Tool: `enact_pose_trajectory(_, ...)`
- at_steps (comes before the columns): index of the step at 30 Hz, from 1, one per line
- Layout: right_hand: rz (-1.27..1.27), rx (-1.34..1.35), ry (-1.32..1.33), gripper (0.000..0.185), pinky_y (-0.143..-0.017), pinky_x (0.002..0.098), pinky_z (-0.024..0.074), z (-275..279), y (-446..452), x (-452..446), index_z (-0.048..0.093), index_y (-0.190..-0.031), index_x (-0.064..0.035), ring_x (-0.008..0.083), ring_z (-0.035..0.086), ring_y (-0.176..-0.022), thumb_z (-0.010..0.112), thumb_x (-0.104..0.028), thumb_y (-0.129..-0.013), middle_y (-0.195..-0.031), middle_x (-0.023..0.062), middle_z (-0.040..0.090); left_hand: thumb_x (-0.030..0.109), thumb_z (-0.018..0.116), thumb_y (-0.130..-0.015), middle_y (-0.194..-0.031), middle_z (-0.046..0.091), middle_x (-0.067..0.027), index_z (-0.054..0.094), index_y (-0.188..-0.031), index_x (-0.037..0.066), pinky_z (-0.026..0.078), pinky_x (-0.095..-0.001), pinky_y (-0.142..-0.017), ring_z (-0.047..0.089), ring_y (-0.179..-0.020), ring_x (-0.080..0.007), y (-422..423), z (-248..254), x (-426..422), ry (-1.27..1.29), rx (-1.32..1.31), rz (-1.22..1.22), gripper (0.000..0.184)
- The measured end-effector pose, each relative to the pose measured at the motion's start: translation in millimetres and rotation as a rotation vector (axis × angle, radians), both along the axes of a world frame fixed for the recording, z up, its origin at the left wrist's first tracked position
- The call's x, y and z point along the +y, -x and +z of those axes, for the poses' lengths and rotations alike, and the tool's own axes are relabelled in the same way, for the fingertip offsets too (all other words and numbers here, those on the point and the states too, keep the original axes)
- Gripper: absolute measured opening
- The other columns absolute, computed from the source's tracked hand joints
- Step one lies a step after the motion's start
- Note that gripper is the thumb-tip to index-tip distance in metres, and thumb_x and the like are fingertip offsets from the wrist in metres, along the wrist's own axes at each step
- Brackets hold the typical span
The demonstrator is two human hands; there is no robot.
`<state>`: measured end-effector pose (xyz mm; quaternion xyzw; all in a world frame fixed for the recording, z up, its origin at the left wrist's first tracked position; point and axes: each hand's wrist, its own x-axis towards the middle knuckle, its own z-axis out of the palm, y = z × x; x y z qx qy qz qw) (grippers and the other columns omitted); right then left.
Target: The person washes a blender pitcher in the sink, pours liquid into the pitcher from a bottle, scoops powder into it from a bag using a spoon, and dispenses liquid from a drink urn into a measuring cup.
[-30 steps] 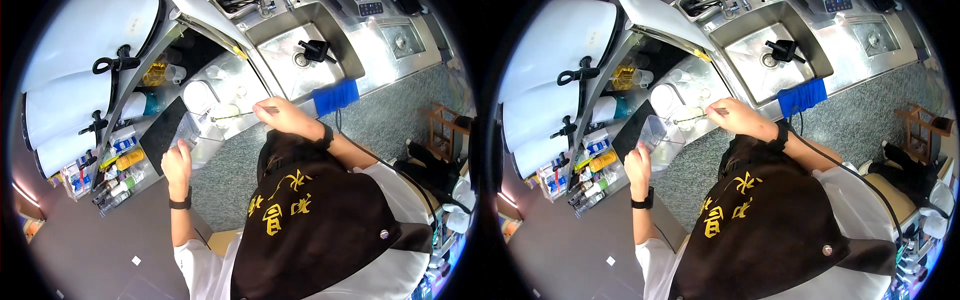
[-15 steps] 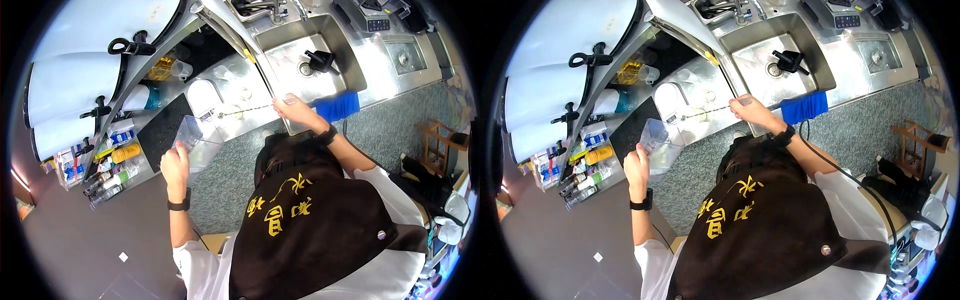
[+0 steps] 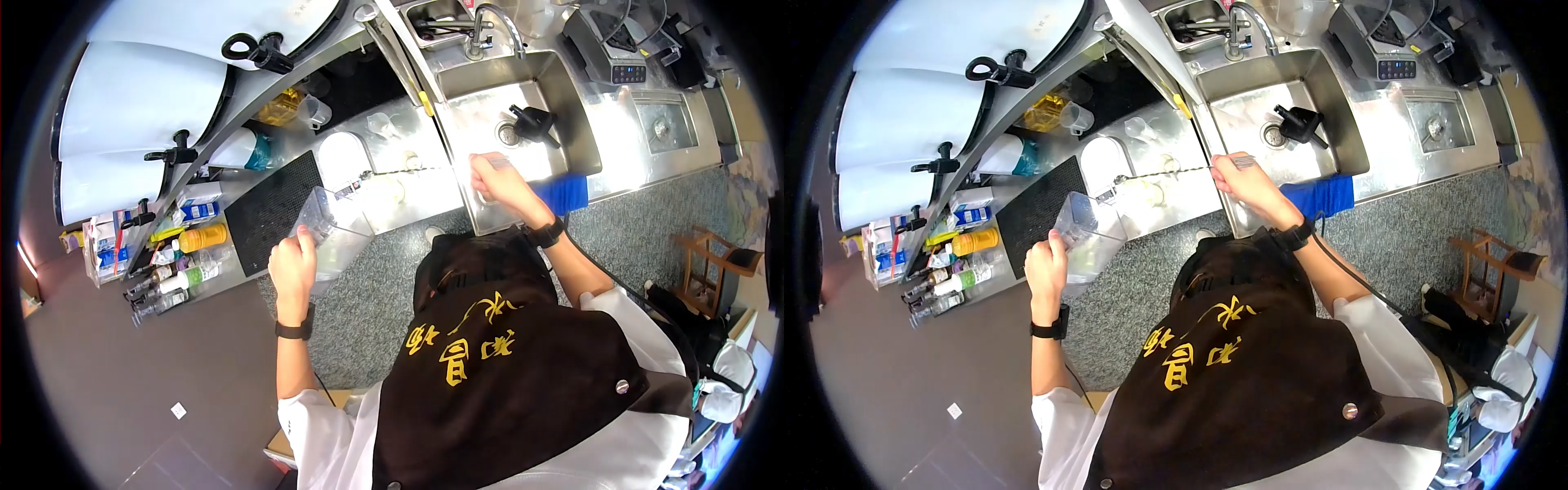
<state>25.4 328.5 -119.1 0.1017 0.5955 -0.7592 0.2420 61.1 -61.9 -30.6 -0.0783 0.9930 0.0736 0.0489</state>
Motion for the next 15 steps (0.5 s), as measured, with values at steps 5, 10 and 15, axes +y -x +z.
enact_pose_trajectory(5, 0.046, -0.119, 0.04, 0.032, -0.045, 0.0242, 0.0249, -27.6, 10.9, -1.7, 0.052, -0.075, -0.0116, 0.0034, 0.034, -0.053, 0.051, -0.026, -0.104, -0.065, -0.0067, 0.046, 0.041, 0.046, -0.106, -0.076, 0.068, -0.0305, 0.074, -0.075, -0.004, 0.054, -0.0568, -0.073, 0.069, -0.076, -0.0509, -3.4, -4.6, -2.9, -0.032, 0.018, 0.012, 0.061)
enact_pose_trajectory(10, 0.054, -0.188, 0.098, 0.03, -0.042, 0.0248, 0.0214, -43.5, 8.1, 2.1, 0.052, -0.078, -0.0108, 0.004, 0.03, -0.047, 0.052, -0.026, -0.104, -0.064, -0.0068, 0.045, 0.042, 0.045, -0.106, -0.077, 0.068, -0.0307, 0.074, -0.075, -0.003, 0.054, -0.0571, -0.075, 0.069, -0.078, -0.051, -8.9, -7.1, -5.8, -0.031, 0.013, 0.029, 0.062)
enact_pose_trajectory(15, 0.072, -0.205, 0.052, 0.03, -0.042, 0.0247, 0.0221, -47.5, 6.9, 1.0, 0.052, -0.078, -0.0107, 0.0039, 0.031, -0.047, 0.053, -0.026, -0.104, -0.064, -0.0064, 0.046, 0.043, 0.045, -0.106, -0.077, 0.068, -0.0305, 0.074, -0.076, -0.003, 0.053, -0.0574, -0.074, 0.069, -0.078, -0.0512, -10.6, -10.5, -7.6, -0.036, -0.021, 0.052, 0.062)
